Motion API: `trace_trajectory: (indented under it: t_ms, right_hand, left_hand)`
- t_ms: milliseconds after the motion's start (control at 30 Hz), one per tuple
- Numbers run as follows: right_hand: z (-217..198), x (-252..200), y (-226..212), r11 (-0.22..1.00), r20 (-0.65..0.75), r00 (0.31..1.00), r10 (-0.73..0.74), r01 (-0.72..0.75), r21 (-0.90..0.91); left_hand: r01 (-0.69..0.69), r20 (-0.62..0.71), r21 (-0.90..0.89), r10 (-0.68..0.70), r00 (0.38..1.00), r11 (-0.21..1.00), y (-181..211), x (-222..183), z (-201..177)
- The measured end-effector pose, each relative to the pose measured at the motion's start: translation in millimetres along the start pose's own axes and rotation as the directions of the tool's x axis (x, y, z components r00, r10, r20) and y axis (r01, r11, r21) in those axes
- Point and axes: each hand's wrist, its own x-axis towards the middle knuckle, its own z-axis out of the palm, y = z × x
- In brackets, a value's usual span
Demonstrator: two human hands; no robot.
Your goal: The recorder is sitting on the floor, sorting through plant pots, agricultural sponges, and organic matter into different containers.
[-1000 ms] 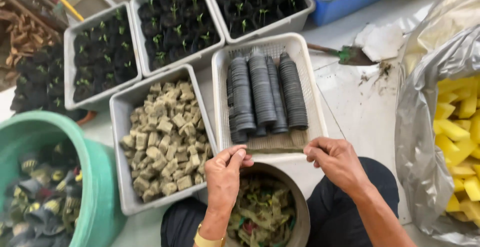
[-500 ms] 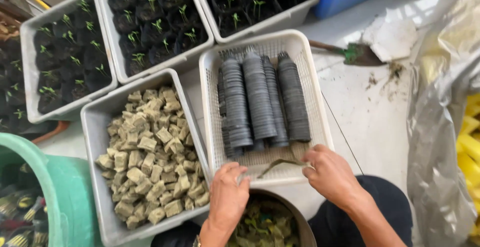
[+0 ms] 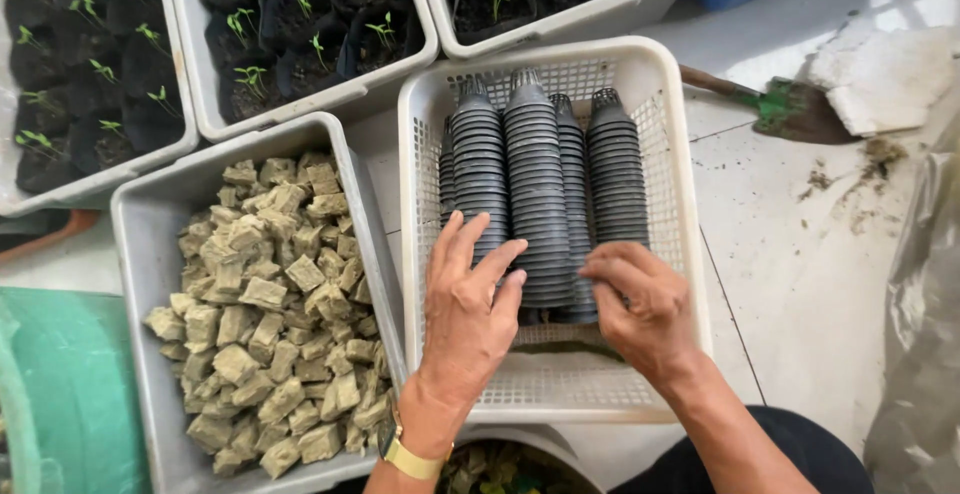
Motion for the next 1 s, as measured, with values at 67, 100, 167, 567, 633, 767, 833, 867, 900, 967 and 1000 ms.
trace_trajectory:
  t_ms: [67, 100, 167, 567, 633, 767, 833, 867, 900, 967, 1000]
  right_hand:
    - [3, -5, 3, 0.99, 0.021, 1.0, -0.011, 0.014, -0.14]
    - [4, -7, 1, 0.99, 0.038, 0.999, -0.005, 0.01, -0.139]
    - [8, -11, -7, 0.991, 0.066, 0.998, -0.012, 0.02, -0.129]
    - [15, -17, -19, 0.978, 0.049, 0.999, -0.019, 0.028, -0.208]
    - [23, -31, -5, 0.97, 0.008, 0.998, -0.062, 0.062, -0.235]
    - [42, -52, 23, 0.939, -0.031, 0.984, -0.174, 0.157, -0.305]
    - [51, -64, 41, 0.937, -0.04, 0.985, -0.168, 0.147, -0.318]
    - [57, -69, 51, 0.934, -0.031, 0.988, -0.149, 0.131, -0.332]
    - [63, -73, 61, 0.934, -0.043, 0.986, -0.161, 0.138, -0.33]
    - [77, -90, 83, 0.943, 0.072, 0.997, -0.041, 0.062, -0.326]
    - [73, -84, 74, 0.945, 0.071, 0.997, -0.037, 0.059, -0.322]
  left_hand:
    - [0.113, 0.019, -0.138, -0.112, 0.994, 0.984, -8, -1, 9]
    - [0.131, 0.022, -0.141, -0.129, 0.991, 0.981, -11, -3, 11]
    - [0.062, 0.058, -0.128, -0.055, 0.997, 0.99, -19, -11, 11]
    - [0.002, 0.065, -0.095, 0.004, 0.998, 0.996, -25, -11, 11]
    - [-0.01, 0.094, -0.093, 0.019, 0.995, 0.996, -27, -12, 10]
    - [0.089, 0.168, -0.079, -0.075, 0.983, 0.993, -32, -8, 20]
    - [0.129, 0.187, -0.084, -0.112, 0.976, 0.988, -36, -7, 24]
    - [0.187, 0.214, -0.095, -0.163, 0.963, 0.978, -38, -6, 25]
    - [0.174, 0.204, -0.09, -0.153, 0.967, 0.981, -42, -5, 27]
    - [0.14, 0.204, -0.07, -0.123, 0.971, 0.988, -51, -10, 34]
    - [0.142, 0.207, -0.066, -0.125, 0.97, 0.988, -43, -7, 31]
